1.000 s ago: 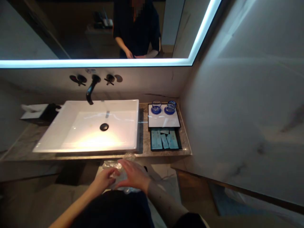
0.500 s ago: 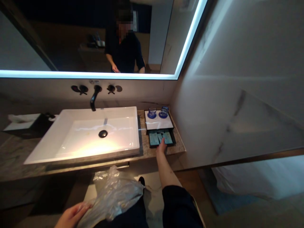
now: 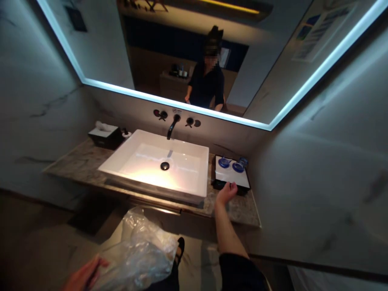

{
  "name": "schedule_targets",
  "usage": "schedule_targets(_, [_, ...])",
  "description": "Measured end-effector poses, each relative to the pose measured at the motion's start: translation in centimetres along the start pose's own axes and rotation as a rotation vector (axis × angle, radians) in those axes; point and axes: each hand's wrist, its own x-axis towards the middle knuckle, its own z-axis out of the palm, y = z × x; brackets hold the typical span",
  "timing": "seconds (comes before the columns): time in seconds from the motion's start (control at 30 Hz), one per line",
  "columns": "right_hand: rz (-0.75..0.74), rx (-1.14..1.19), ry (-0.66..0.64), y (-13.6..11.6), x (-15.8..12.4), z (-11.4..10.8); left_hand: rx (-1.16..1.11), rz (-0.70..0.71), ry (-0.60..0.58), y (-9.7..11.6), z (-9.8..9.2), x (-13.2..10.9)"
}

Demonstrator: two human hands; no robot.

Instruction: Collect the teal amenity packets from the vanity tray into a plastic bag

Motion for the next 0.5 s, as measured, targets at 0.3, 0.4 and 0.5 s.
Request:
schedule_targets(0.3, [-0.853, -0.269, -1.678, -4.8, -34.9, 2.8, 0.311, 0.39, -0.04, 0.6, -2.2, -1.2])
schedule_targets(0.4, [-0.642, -0.329, -1.525, -5.8, -37.6, 2.5, 0.56, 0.371, 0.048, -1.2, -5.4, 0.0])
schedule_targets(0.5, [-0.424, -0.165, -1.589, -7.5, -40.0, 0.8, 0.603, 0.321, 0.12, -3.2, -9.7, 2.2])
